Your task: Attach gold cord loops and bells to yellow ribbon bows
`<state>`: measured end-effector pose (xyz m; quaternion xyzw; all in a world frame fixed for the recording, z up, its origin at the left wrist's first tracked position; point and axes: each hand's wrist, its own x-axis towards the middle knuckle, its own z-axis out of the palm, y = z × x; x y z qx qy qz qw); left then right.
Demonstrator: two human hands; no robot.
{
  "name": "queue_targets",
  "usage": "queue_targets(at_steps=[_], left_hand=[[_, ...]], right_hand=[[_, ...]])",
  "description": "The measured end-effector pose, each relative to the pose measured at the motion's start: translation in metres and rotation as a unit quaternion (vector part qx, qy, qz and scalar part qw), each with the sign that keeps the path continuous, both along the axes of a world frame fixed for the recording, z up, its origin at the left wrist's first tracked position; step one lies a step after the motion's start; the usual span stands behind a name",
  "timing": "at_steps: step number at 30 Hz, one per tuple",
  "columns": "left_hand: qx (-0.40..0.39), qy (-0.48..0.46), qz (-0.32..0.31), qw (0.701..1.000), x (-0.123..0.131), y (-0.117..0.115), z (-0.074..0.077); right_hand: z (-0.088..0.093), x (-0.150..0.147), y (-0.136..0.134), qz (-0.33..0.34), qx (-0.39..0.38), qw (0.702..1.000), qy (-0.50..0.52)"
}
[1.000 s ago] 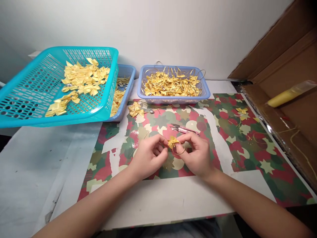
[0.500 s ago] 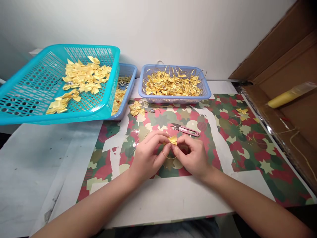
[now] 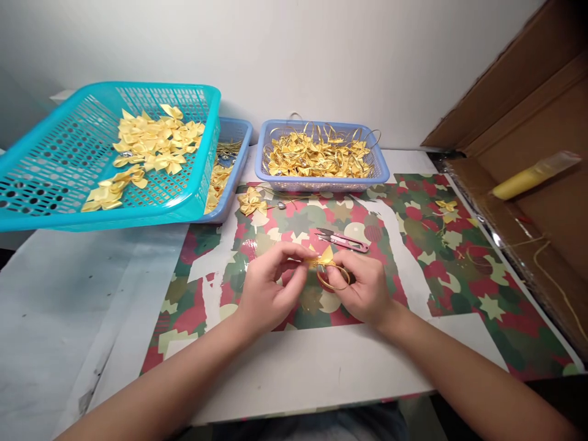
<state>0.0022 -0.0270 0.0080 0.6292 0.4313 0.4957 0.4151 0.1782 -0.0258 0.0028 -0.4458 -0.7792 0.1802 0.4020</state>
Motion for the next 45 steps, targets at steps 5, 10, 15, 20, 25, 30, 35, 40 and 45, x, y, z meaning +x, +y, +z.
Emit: queue_targets(at_steps=[5, 10, 15, 20, 25, 30, 35, 40, 45], left_hand=[[-0.129, -0.022, -0.114, 0.985, -0.009, 0.011, 0.002], [-0.215, 0.028, -0.228, 0.949, -0.009, 0.011, 0.0], [-0.247, -0.047, -0.187, 0.95, -0.005, 0.01, 0.001], [-0.222, -0.086, -0.078, 0.968, -0.003, 0.012, 0.003], [-0.117, -0.035, -0.037, 0.992, -0.004, 0.007, 0.001], [0.067, 0.071, -0.04, 0.994, -0.004, 0.002, -0.001], [0.132, 0.086, -0.037, 0.987, -0.002, 0.002, -0.003], [0.114, 0.119, -0.056, 0.985, -0.002, 0.001, -0.004], [0.176, 0.239, -0.063, 0.953, -0.003, 0.001, -0.005]], right_hand=[[0.004, 0.013, 0.013, 0.15, 0.05, 0.98, -0.121], [0.007, 0.017, 0.016, 0.187, 0.052, 0.965, -0.175], [0.007, 0.015, 0.013, 0.13, 0.054, 0.981, -0.135], [0.008, 0.011, 0.008, 0.029, 0.067, 0.996, -0.04], [0.009, -0.002, -0.003, 0.013, 0.011, 1.0, -0.023], [0.007, -0.009, -0.008, -0.019, -0.013, 0.999, -0.026], [0.004, -0.009, -0.007, -0.021, 0.017, 0.999, -0.026], [0.002, -0.01, -0.007, -0.024, 0.038, 0.999, -0.014], [0.0, -0.011, -0.006, -0.025, 0.073, 0.997, -0.023]])
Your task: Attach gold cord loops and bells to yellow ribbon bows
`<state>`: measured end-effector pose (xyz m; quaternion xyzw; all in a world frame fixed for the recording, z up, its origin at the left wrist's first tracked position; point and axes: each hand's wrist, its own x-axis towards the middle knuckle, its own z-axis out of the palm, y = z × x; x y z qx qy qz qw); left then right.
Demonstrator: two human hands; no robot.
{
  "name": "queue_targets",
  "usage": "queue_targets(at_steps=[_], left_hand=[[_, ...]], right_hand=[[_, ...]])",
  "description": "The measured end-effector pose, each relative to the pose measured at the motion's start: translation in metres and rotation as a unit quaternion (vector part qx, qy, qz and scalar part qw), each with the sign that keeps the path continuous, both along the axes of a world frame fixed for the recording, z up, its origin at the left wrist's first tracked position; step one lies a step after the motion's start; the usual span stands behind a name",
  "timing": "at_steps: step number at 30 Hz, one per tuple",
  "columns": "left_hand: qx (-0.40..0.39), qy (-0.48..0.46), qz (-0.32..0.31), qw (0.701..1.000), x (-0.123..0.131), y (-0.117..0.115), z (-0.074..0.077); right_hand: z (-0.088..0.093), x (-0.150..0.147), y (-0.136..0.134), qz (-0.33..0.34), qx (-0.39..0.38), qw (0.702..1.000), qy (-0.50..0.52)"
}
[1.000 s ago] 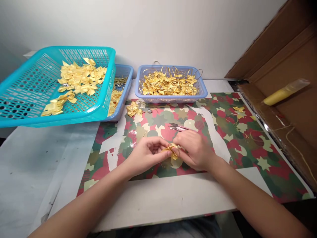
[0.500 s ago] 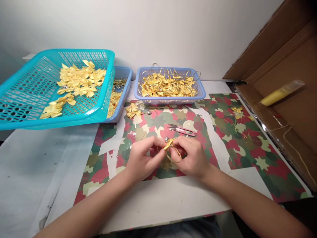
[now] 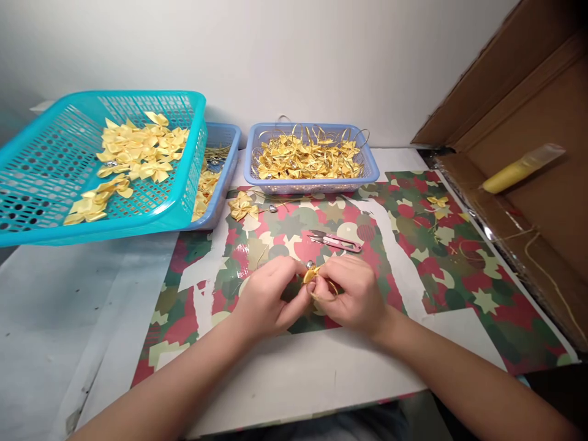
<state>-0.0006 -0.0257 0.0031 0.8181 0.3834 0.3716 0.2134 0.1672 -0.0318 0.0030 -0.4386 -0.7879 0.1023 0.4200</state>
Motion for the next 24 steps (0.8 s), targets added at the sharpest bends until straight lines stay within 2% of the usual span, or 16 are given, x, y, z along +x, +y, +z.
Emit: queue_targets(at_steps=[2, 4, 8, 13, 18, 24], left_hand=[[0.012, 0.026, -0.019, 0.999, -0.001, 0.0009, -0.001], [0.005, 0.022, -0.033, 0.999, -0.002, 0.0016, -0.0009], [-0.048, -0.042, -0.019, 0.998, -0.0026, 0.0015, 0.0035], [-0.119, -0.104, -0.015, 0.987, -0.0011, 0.0, 0.0044], [-0.143, -0.1, -0.026, 0.984, -0.0003, -0.0005, 0.003], [-0.078, -0.023, -0.03, 0.996, 0.0, -0.0013, 0.0072]], right_hand=[[0.0001, 0.0003, 0.0003, 0.01, 0.003, 1.0, 0.006], [0.0013, 0.0012, 0.0005, 0.025, -0.026, 0.999, 0.037], [0.0061, 0.0039, 0.0001, 0.057, -0.086, 0.987, 0.125], [0.0082, 0.0047, -0.0003, 0.062, -0.071, 0.984, 0.154], [0.0032, 0.0045, 0.0026, 0.038, 0.028, 0.997, 0.068], [-0.0015, 0.0075, 0.0061, 0.012, 0.124, 0.99, -0.073]])
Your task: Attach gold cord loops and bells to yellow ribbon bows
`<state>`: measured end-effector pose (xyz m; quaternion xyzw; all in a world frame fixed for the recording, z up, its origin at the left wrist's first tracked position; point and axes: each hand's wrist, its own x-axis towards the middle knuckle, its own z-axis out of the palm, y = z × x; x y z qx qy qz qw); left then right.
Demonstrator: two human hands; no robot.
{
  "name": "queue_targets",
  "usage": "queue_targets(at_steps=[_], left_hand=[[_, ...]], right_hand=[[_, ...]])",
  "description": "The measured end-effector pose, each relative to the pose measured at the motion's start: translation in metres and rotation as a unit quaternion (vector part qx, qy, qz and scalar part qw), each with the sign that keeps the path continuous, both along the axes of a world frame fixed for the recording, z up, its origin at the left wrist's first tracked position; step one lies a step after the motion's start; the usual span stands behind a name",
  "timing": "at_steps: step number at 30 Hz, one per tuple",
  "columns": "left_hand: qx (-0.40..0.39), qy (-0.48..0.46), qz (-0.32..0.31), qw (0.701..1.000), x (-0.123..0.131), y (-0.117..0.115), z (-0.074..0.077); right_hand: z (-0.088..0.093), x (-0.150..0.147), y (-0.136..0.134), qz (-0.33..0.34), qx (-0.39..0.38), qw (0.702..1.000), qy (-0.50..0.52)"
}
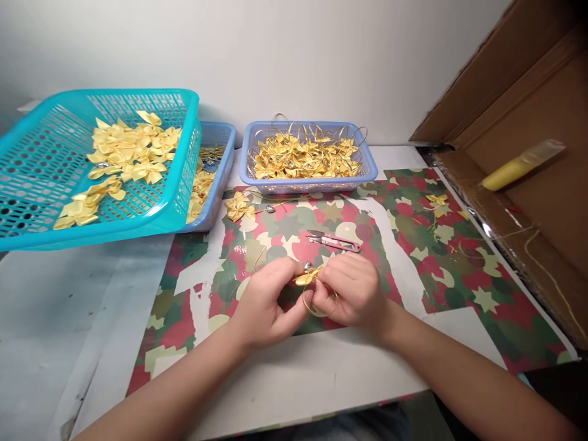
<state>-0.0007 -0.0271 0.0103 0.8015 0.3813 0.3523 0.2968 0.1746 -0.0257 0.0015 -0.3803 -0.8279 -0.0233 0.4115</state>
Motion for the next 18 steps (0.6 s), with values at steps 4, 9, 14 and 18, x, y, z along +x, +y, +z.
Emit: queue_targets(at_steps=[4, 9, 14, 18], left_hand=[[0.039, 0.045, 0.013, 0.998, 0.0001, -0.0004, 0.0001], [0.054, 0.08, 0.042, 0.994, -0.0002, -0.0008, -0.003], [0.07, 0.088, 0.04, 0.993, -0.0005, -0.0019, -0.008], [0.065, 0.085, 0.03, 0.994, -0.0003, -0.0027, -0.0087]], right_hand=[[-0.0005, 0.0006, 0.0013, -0.004, 0.013, 0.999, -0.038], [-0.0031, -0.0017, 0.0012, -0.02, 0.003, 0.999, -0.03], [-0.0028, -0.0021, 0.0007, -0.015, -0.071, 0.997, 0.004], [-0.0016, -0.0013, 0.0011, 0.013, -0.099, 0.995, 0.025]])
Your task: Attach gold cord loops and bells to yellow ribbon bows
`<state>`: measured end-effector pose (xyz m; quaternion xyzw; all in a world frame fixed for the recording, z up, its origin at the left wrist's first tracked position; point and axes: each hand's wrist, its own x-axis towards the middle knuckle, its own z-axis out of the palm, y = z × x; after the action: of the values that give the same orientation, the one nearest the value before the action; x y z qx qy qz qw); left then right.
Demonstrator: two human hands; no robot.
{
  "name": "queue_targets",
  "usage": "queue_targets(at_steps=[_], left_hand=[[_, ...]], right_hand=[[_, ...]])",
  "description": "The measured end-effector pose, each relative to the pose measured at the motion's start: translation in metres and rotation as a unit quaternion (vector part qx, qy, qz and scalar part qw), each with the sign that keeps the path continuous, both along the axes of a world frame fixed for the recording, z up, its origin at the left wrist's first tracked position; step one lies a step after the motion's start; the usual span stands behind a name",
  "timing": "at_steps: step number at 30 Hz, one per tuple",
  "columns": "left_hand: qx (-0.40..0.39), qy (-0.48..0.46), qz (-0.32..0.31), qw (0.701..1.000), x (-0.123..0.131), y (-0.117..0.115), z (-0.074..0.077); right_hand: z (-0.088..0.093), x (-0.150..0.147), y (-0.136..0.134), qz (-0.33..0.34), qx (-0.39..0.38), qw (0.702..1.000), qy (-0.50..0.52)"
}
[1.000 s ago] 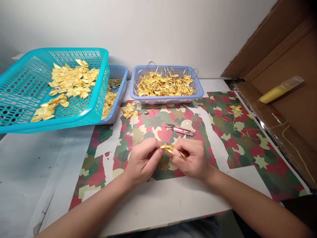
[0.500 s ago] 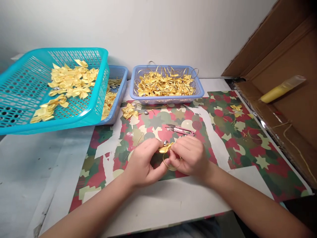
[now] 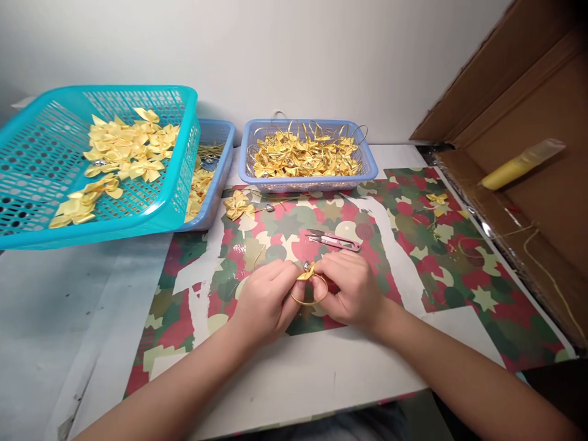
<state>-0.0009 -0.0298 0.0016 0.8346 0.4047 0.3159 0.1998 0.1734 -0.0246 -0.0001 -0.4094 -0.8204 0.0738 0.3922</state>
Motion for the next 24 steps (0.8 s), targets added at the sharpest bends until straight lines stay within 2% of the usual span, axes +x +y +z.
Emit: queue_targets(at_steps=[9, 11, 13, 18, 21, 24], left_hand=[[-0.009, -0.011, -0.019, 1.0, 0.001, 0.003, 0.004], [-0.013, -0.027, -0.037, 0.999, 0.001, 0.003, 0.004], [-0.036, -0.062, -0.05, 0.996, 0.002, 0.002, 0.004], [-0.155, -0.17, -0.03, 0.973, 0.007, -0.004, 0.008], [-0.205, -0.203, -0.012, 0.957, 0.009, -0.006, 0.008], [-0.262, -0.225, 0.03, 0.938, 0.008, -0.005, 0.005]], right_hand=[[-0.001, 0.001, -0.001, 0.036, 0.013, 0.999, 0.007], [0.002, 0.002, -0.001, 0.05, -0.023, 0.998, 0.044], [0.005, 0.002, -0.002, 0.073, -0.091, 0.987, 0.107], [0.009, 0.003, -0.003, 0.113, -0.226, 0.943, 0.218], [0.008, 0.005, 0.0, 0.12, -0.266, 0.93, 0.224], [0.007, 0.015, 0.009, 0.109, -0.268, 0.945, 0.155]])
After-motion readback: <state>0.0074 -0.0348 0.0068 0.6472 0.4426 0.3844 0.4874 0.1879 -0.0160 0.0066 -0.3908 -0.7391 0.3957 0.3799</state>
